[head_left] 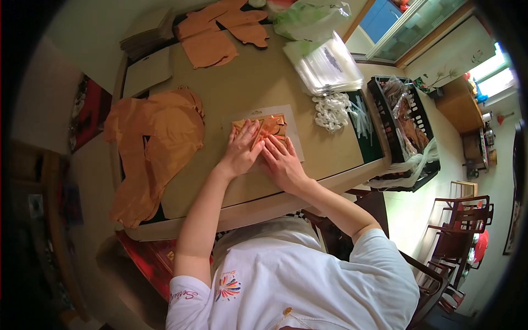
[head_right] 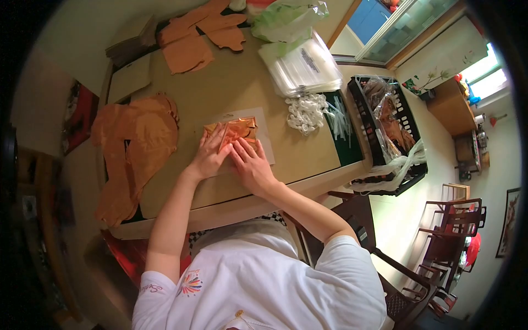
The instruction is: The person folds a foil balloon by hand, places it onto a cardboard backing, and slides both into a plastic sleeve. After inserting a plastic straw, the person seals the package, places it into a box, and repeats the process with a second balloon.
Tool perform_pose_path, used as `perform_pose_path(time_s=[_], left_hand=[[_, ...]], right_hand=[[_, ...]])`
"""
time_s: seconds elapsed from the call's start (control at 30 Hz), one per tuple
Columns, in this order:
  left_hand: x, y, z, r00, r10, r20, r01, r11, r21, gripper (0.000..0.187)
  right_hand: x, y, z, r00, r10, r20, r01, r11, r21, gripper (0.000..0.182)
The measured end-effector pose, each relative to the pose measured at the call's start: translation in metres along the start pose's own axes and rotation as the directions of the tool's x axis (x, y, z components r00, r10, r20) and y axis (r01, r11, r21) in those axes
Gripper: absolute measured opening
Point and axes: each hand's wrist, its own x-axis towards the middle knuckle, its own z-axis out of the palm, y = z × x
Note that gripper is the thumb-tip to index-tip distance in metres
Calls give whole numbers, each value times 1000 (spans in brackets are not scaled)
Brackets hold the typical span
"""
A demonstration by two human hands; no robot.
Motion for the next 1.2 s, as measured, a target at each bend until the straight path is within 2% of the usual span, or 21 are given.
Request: perform_pose_path(time_s=[0.1,0.2,0.23,0.3,0.37,0.47,0.5,0.57,0.6,0.67,0.73,0.83,0.93,1.03,1.13,1.2], left_hand=[[-3,0,9,994,108,-30,-99,970,222,53],[-5,4,9,995,94,19,-95,939,331,52],[-6,2,10,995,95,12,-94,945,315,52],[-5,0,11,995,102,4,-99,954,284,52],[-5,2,10,996,92,10,-91,957,276,52],[-5,4,9,996,84,15,-85,960,268,52],[-5,5,8,997,81,12,-82,961,266,51],[-5,5,7,997,70,14,-71,965,254,51],[-5,5,8,998,65,17,-67,967,246,51],[-5,3,8,998,67,-4,-65,973,220,51],[-5,4,9,998,67,-2,-65,979,194,51],[-4,4,2,999,50,10,-51,983,179,54],[-5,5,4,999,39,22,-43,980,196,61],[-4,7,3,998,47,31,-54,969,240,59],[-5,7,4,997,62,37,-70,957,280,56],[-4,6,8,996,86,23,-89,938,334,56]], right_hand=[[-4,-2,-7,998,41,44,-45,995,88,52],[-11,14,-17,999,39,-28,-37,995,89,54],[-10,22,-29,993,30,-115,-19,996,91,49],[-6,50,-40,959,165,-231,-181,982,-48,31],[4,79,-51,884,289,-367,-371,912,-175,14],[1,115,-46,872,384,-303,-467,837,-285,10],[3,111,-48,881,351,-317,-445,842,-305,10],[4,95,-49,916,336,-218,-339,940,25,9],[5,83,-49,933,318,-170,-284,938,196,8],[13,45,-50,971,34,-237,6,986,164,8],[18,29,-31,986,-20,-168,51,982,182,13],[15,17,-6,990,-79,-114,85,995,51,26],[11,8,-4,998,7,-68,-10,999,-49,39],[8,9,2,998,61,-27,-61,998,-20,47],[1,12,-9,994,83,-73,-77,994,83,51],[-7,23,-19,995,93,-21,-91,992,82,51]])
